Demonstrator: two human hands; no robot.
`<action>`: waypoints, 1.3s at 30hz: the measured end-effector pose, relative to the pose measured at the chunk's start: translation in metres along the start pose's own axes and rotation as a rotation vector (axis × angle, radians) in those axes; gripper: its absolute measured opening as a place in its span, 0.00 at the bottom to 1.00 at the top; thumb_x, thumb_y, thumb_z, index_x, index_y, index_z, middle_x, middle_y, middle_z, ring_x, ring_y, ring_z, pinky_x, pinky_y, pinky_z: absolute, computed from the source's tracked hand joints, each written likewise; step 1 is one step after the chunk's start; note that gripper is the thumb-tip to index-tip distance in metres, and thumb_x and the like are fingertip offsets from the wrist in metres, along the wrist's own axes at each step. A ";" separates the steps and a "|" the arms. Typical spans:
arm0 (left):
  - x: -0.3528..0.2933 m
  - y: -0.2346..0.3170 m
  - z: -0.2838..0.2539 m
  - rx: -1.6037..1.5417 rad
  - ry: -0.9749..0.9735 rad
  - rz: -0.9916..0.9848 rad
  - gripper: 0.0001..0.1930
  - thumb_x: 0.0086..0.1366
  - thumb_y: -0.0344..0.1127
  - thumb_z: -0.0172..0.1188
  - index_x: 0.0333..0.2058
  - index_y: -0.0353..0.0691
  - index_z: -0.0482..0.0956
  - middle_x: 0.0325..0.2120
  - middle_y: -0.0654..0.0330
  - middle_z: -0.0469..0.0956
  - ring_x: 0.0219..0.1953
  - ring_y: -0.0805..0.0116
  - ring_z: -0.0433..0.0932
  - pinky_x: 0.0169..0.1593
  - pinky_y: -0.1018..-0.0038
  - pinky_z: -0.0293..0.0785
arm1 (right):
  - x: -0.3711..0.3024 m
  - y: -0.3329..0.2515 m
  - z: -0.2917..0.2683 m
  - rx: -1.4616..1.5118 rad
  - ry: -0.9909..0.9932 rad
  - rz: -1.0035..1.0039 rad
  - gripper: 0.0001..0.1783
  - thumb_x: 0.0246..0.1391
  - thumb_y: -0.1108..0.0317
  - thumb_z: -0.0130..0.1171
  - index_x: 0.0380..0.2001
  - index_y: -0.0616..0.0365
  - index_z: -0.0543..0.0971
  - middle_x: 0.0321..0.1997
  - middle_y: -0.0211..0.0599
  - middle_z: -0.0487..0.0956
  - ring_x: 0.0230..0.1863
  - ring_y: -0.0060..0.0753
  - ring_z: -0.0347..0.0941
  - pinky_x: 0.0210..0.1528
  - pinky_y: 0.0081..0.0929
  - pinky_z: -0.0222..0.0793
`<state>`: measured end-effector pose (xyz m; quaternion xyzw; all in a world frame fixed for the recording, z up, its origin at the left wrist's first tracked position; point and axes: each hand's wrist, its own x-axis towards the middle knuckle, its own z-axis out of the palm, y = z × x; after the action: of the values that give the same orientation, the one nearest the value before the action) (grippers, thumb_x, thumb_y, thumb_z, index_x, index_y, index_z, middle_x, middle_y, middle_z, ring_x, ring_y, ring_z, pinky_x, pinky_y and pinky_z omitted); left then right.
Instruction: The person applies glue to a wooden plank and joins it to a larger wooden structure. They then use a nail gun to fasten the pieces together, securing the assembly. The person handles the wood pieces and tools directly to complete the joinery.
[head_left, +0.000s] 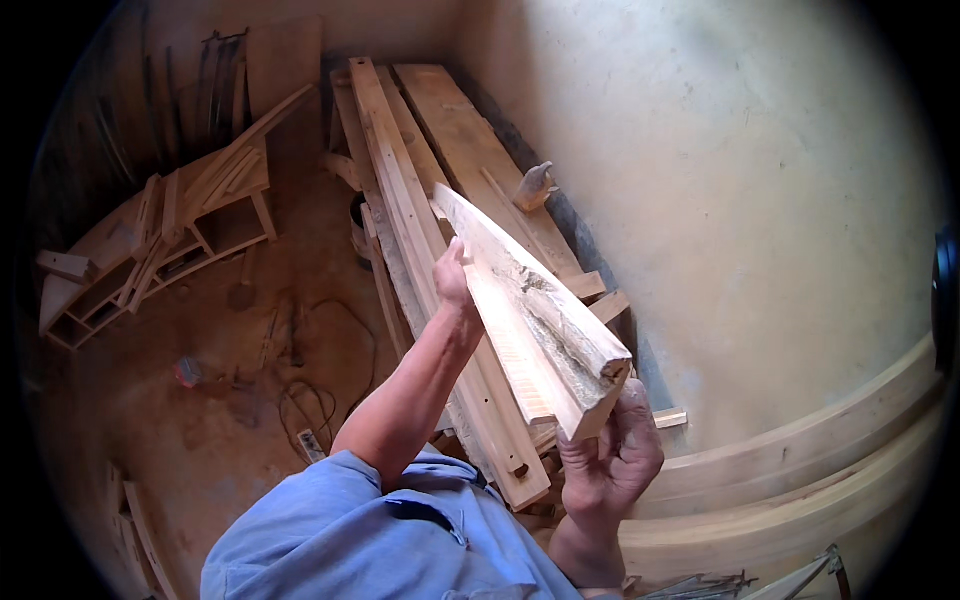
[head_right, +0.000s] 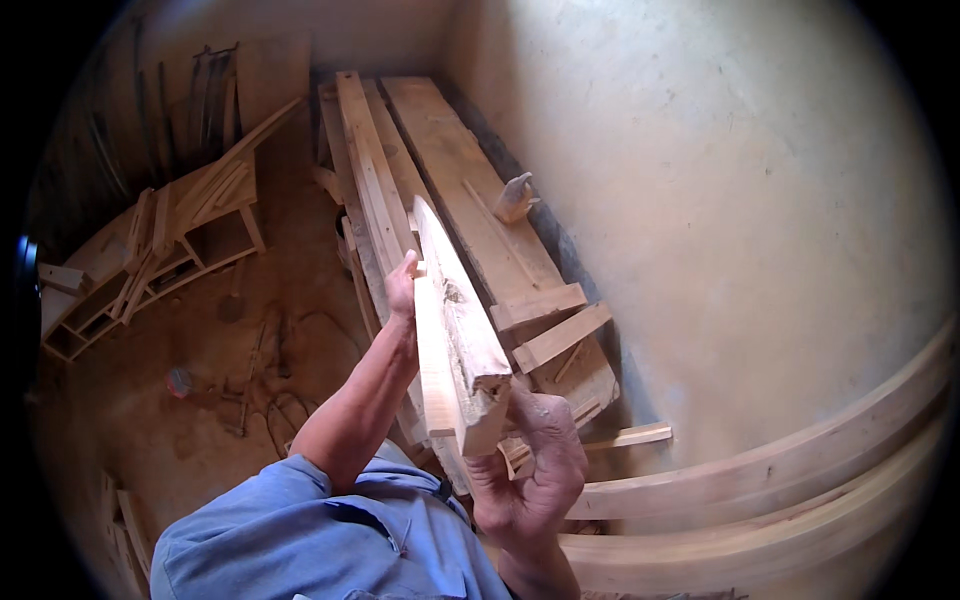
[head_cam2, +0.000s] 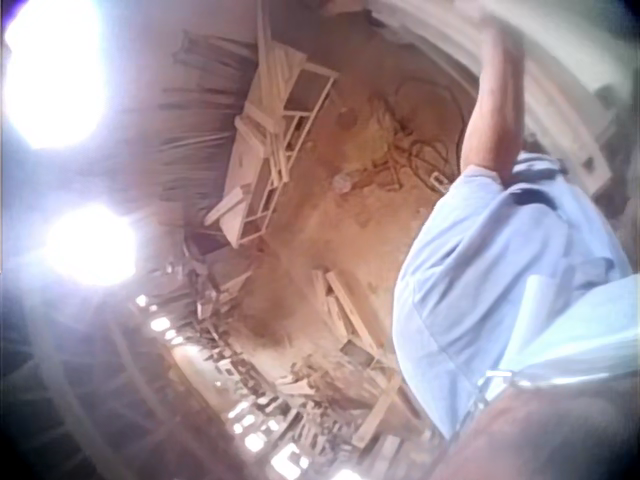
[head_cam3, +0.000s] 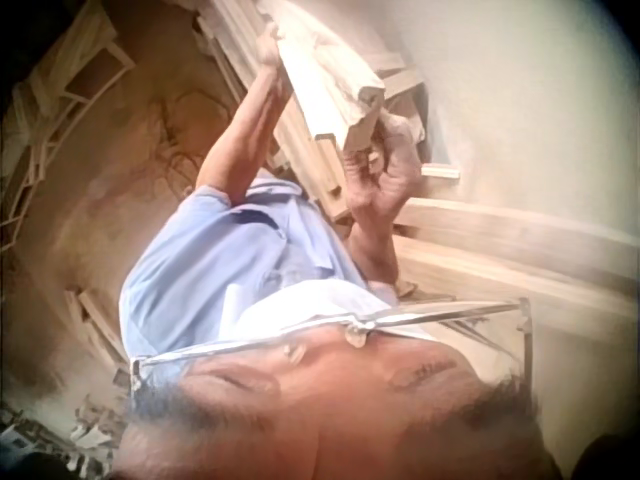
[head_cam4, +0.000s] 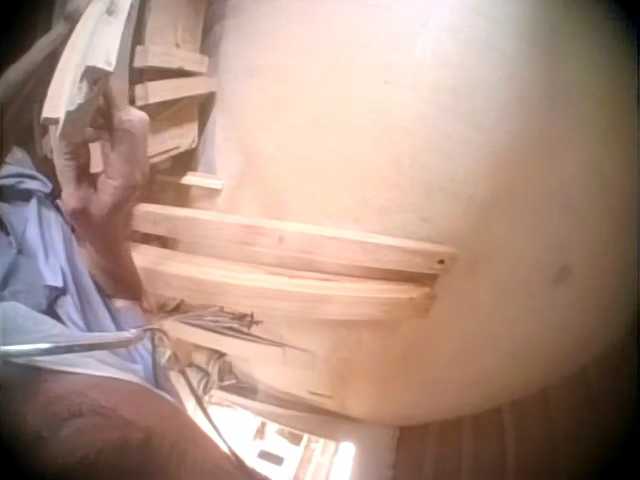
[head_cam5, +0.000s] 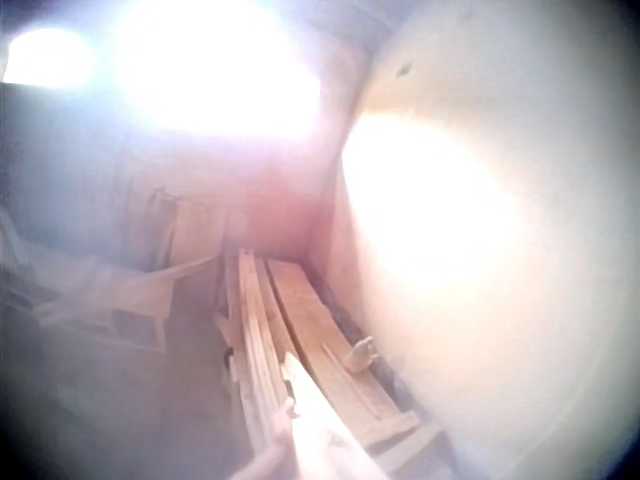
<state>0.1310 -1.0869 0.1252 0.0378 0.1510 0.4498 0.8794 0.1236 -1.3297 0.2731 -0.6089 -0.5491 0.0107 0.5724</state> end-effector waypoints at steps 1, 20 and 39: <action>-0.002 0.002 -0.002 0.005 0.004 0.005 0.32 0.76 0.53 0.35 0.63 0.29 0.64 0.56 0.38 0.73 0.55 0.38 0.74 0.65 0.50 0.67 | 0.001 -0.003 0.004 -0.021 -0.004 -0.026 0.22 0.55 0.70 0.69 0.50 0.71 0.79 0.39 0.43 0.80 0.39 0.35 0.78 0.45 0.27 0.73; 0.026 0.016 -0.048 -0.037 -0.105 -0.084 0.39 0.73 0.59 0.38 0.51 0.16 0.67 0.42 0.38 0.72 0.40 0.47 0.74 0.47 0.55 0.76 | 0.008 -0.014 0.027 -0.039 -0.039 -0.076 0.16 0.56 0.67 0.69 0.40 0.70 0.80 0.36 0.39 0.77 0.38 0.33 0.73 0.42 0.26 0.68; -0.011 0.033 -0.013 -0.165 0.028 -0.214 0.24 0.74 0.46 0.40 0.42 0.25 0.73 0.30 0.48 0.79 0.29 0.56 0.80 0.35 0.62 0.83 | -0.001 -0.018 0.034 -0.242 -0.164 -0.158 0.48 0.55 0.35 0.64 0.61 0.70 0.70 0.51 0.55 0.72 0.50 0.50 0.73 0.49 0.41 0.73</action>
<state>0.0950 -1.0773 0.1220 -0.0571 0.1288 0.3647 0.9204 0.0892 -1.3121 0.2735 -0.6254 -0.6374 -0.0509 0.4473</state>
